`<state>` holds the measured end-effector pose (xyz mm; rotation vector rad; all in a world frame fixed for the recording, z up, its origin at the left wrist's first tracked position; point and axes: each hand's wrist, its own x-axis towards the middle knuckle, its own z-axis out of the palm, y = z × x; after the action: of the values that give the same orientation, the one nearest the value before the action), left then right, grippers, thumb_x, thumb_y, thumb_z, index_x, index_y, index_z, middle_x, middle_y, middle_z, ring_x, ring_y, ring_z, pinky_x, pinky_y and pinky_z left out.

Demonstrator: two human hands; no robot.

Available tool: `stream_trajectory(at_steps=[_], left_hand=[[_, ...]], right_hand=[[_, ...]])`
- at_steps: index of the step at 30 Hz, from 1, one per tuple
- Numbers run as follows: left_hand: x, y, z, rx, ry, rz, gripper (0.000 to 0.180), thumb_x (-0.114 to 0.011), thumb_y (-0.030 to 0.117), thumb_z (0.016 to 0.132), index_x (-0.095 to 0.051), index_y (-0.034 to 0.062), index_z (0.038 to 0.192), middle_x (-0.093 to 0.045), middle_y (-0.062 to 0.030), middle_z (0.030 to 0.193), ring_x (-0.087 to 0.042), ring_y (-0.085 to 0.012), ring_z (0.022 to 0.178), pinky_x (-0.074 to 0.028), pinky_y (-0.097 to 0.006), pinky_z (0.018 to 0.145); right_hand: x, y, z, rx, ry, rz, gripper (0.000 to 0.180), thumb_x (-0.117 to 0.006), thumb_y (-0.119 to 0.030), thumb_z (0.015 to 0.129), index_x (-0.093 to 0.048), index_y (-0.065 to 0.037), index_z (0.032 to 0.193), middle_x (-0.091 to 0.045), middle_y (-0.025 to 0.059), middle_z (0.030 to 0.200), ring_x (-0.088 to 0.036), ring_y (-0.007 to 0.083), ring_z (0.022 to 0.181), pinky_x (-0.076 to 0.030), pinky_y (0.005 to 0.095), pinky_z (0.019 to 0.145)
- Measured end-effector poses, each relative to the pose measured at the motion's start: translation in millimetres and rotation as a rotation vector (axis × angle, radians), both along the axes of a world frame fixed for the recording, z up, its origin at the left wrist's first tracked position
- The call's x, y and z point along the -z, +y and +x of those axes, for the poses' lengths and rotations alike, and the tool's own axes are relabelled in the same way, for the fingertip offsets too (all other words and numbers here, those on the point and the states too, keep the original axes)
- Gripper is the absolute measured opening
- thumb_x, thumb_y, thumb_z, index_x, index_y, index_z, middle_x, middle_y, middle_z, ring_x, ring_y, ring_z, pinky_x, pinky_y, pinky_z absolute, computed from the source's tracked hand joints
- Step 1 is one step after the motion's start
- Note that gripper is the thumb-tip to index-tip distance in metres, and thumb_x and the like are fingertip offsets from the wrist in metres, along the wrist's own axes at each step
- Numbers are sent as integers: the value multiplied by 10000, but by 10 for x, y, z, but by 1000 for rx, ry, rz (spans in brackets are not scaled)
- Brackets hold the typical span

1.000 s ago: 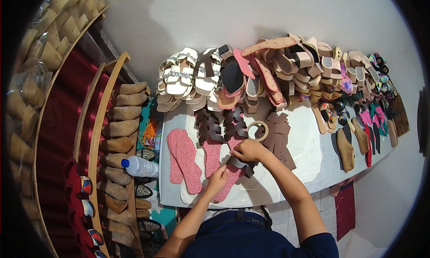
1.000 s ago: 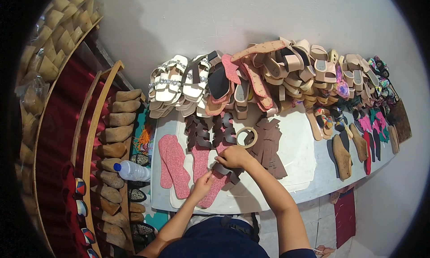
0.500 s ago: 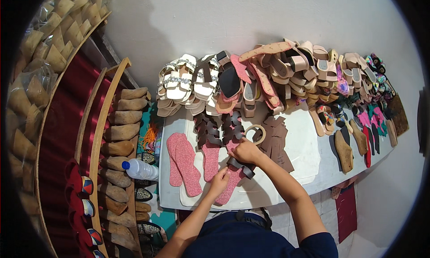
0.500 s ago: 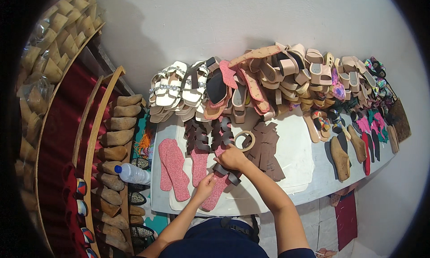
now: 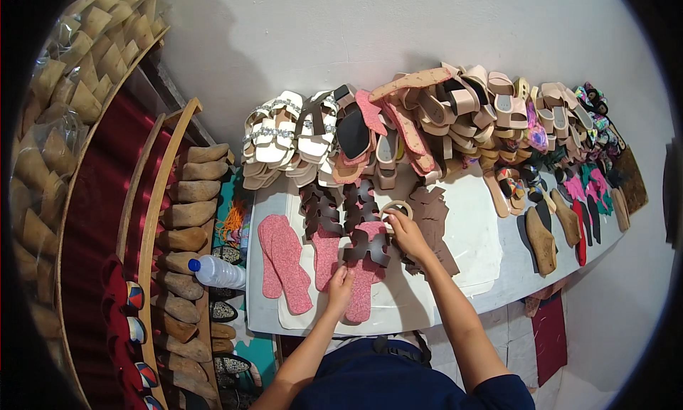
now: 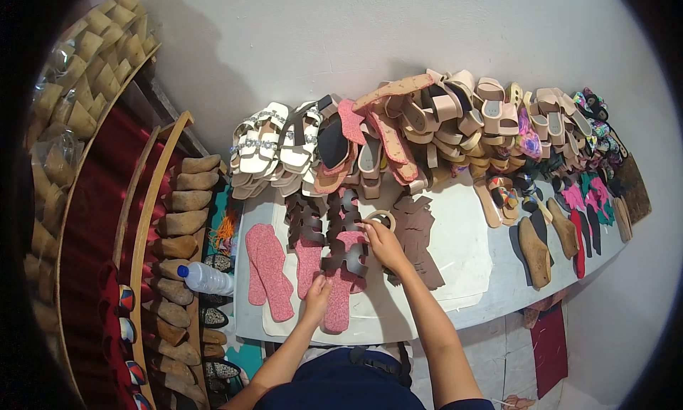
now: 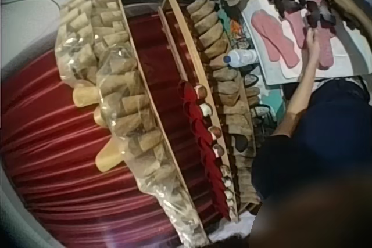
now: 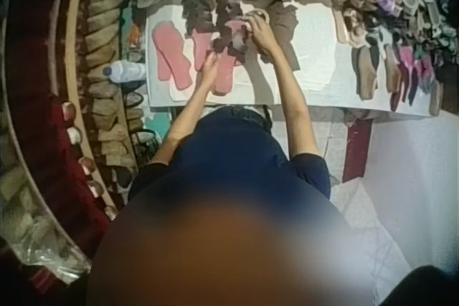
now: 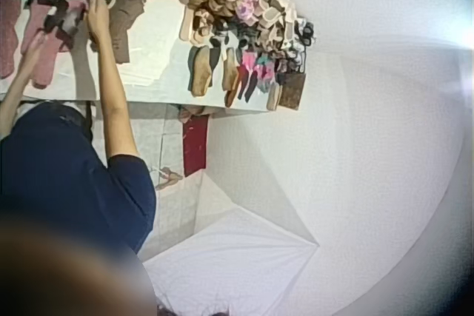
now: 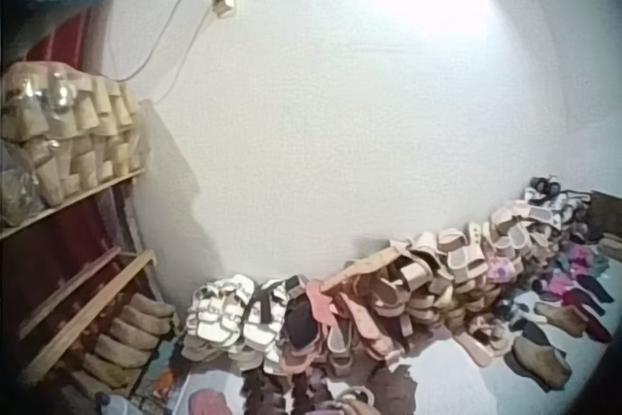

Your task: Assembling brown straps onto pink sandal soles by hand on a workshop table.

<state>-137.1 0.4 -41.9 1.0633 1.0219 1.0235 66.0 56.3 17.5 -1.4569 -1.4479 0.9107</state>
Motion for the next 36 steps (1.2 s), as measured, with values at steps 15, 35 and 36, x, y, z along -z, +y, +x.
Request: stream_trajectory(at_steps=[15, 35, 36], left_hand=[[96, -138, 209, -11, -74, -252, 268, -462, 117, 845, -429, 4, 1086, -541, -68, 971, -532, -111, 832, -437, -229, 708], [471, 149, 276, -345, 351, 54, 152, -514, 77, 786, -568, -48, 853, -590, -99, 672, -551, -139, 584, -426, -251, 542], [412, 174, 279, -340, 352, 51, 152, -514, 77, 786, -568, -48, 853, -590, -99, 672, -551, -139, 584, -426, -251, 542]], right_hand=[[684, -1202, -511, 136, 403, -291, 392, -445, -27, 817, -368, -31, 1202, -476, 35, 877, -466, 77, 695, -400, 190, 599], [846, -1037, -583, 217, 55, -96, 405, -414, 29, 751, -459, -15, 1151, -501, 167, 861, -512, 281, 801, -405, 300, 752], [832, -1006, -582, 222, 54, -100, 405, -414, 29, 751, -459, -15, 1151, -501, 167, 861, -512, 281, 801, -405, 300, 752]])
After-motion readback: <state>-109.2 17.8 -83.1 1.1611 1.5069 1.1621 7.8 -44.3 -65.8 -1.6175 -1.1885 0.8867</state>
